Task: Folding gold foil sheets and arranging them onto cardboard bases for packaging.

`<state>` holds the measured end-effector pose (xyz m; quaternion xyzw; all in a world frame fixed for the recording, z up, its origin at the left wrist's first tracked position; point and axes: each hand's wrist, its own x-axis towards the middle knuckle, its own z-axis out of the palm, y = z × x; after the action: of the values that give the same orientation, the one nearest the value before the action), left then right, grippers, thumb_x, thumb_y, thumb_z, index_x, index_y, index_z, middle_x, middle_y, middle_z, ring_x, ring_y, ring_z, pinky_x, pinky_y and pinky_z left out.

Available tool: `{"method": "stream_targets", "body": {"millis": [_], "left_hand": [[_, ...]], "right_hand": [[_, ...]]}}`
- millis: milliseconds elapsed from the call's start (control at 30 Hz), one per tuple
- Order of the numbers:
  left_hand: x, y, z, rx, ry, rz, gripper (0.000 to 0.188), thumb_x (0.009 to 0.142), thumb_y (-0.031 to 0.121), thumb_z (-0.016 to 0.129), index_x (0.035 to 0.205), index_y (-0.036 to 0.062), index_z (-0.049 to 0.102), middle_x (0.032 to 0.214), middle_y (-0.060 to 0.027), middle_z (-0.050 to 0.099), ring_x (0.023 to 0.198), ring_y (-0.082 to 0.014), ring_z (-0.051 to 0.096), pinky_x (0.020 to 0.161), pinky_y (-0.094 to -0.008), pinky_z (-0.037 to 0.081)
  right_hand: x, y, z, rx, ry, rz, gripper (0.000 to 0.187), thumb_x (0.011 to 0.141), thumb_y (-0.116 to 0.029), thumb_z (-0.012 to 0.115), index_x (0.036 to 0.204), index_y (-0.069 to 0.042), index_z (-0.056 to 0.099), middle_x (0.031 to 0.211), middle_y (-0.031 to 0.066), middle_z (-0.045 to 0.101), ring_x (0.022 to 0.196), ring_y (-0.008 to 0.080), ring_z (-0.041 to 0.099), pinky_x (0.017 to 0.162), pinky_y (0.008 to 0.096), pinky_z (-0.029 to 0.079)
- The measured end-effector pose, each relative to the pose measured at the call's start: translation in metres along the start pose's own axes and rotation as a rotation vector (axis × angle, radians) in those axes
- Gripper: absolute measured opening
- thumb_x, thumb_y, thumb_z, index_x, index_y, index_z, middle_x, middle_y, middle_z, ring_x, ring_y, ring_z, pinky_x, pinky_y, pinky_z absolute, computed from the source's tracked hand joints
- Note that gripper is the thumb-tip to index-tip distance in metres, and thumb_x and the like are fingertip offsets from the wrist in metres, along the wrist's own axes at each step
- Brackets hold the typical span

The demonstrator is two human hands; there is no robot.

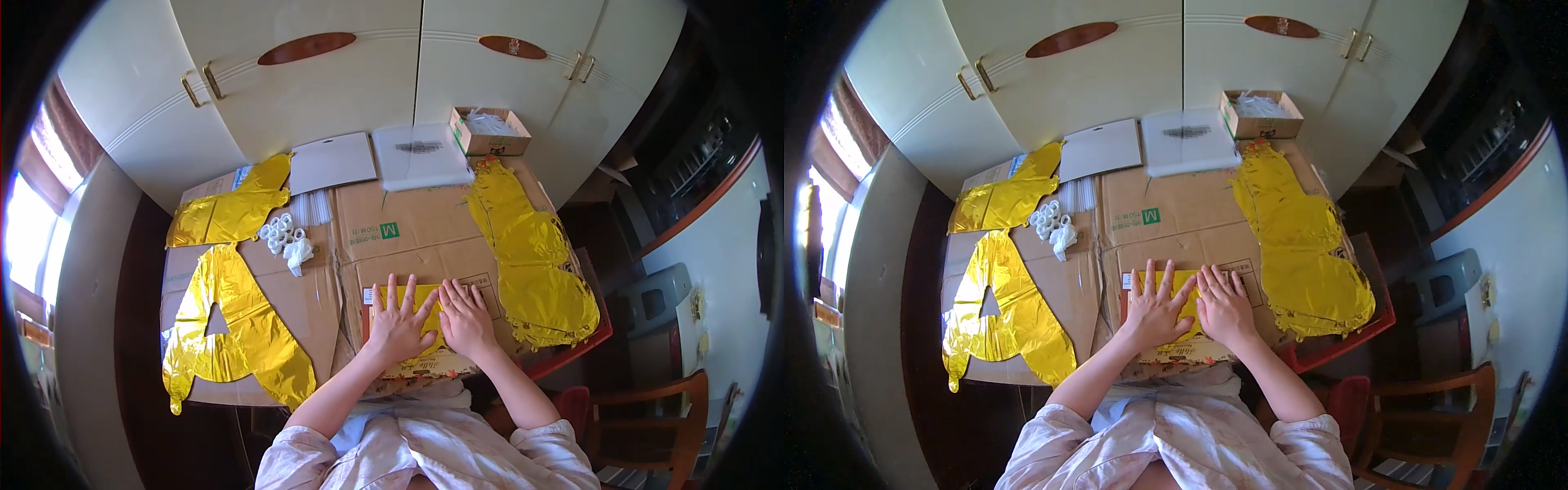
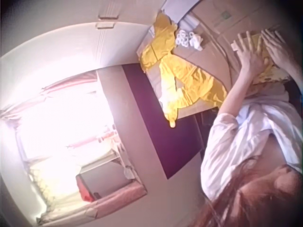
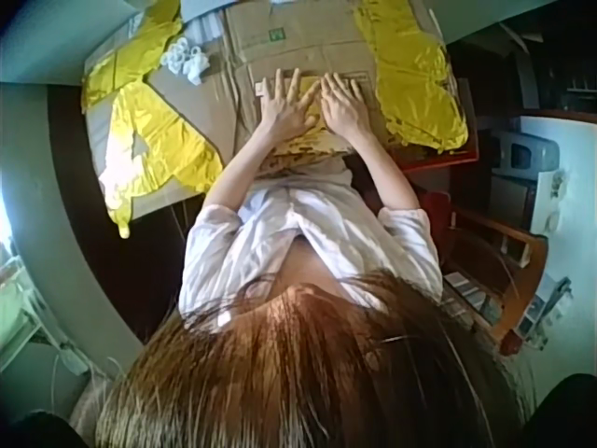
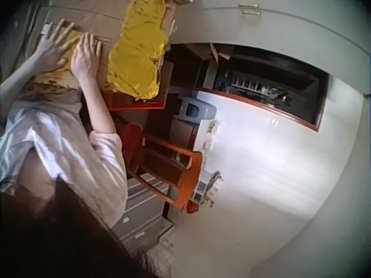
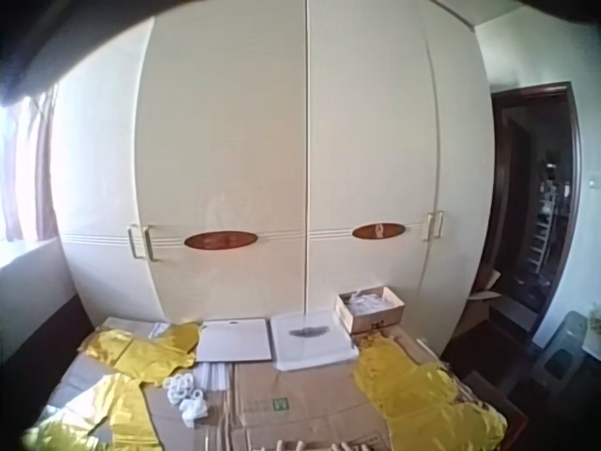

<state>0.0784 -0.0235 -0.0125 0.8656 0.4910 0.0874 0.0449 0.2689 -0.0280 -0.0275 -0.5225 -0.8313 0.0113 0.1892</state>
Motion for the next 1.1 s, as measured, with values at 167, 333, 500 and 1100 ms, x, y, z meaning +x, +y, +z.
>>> {"method": "stream_targets", "body": {"millis": [167, 333, 500, 1100], "left_hand": [[-0.005, -0.004, 0.003, 0.013, 0.01, 0.0, 0.085, 0.088, 0.063, 0.045, 0.151, 0.0071, 0.034, 0.156, -0.0251, 0.027, 0.144, -0.0495, 0.018, 0.112, -0.0687, 0.011], [-0.021, -0.01, -0.003, 0.032, 0.009, -0.003, 0.097, 0.088, 0.072, 0.041, 0.146, -0.0058, 0.035, 0.154, -0.0278, 0.028, 0.145, -0.0447, 0.021, 0.115, -0.061, 0.014], [-0.039, -0.021, -0.009, 0.068, 0.005, -0.052, 0.101, 0.086, 0.075, 0.041, 0.143, -0.008, 0.038, 0.151, -0.0303, 0.031, 0.145, -0.0414, 0.024, 0.115, -0.0603, 0.017], [0.037, -0.032, -0.011, -0.067, -0.084, 0.378, 0.067, 0.099, 0.047, 0.04, 0.151, 0.0054, 0.031, 0.156, -0.0126, 0.033, 0.146, -0.0283, 0.026, 0.12, -0.0468, 0.018]], "right_hand": [[0.002, -0.004, -0.004, -0.053, 0.015, 0.012, 0.049, 0.091, -0.022, 0.055, 0.136, -0.001, 0.053, 0.144, 0.0142, 0.05, 0.136, 0.0306, 0.044, 0.114, 0.0546, 0.027], [0.001, -0.006, -0.005, -0.06, 0.032, 0.023, 0.049, 0.091, -0.023, 0.055, 0.135, -0.002, 0.054, 0.142, 0.0135, 0.052, 0.135, 0.0308, 0.045, 0.114, 0.0556, 0.026], [0.001, -0.008, -0.007, -0.052, 0.031, 0.035, 0.048, 0.092, -0.023, 0.054, 0.134, -0.002, 0.055, 0.143, 0.0131, 0.052, 0.135, 0.0307, 0.045, 0.114, 0.0564, 0.026], [-0.004, -0.002, -0.002, -0.07, 0.064, 0.015, 0.053, 0.091, -0.028, 0.055, 0.134, 0.002, 0.052, 0.14, 0.0162, 0.052, 0.134, 0.0323, 0.045, 0.112, 0.0558, 0.028]]}}
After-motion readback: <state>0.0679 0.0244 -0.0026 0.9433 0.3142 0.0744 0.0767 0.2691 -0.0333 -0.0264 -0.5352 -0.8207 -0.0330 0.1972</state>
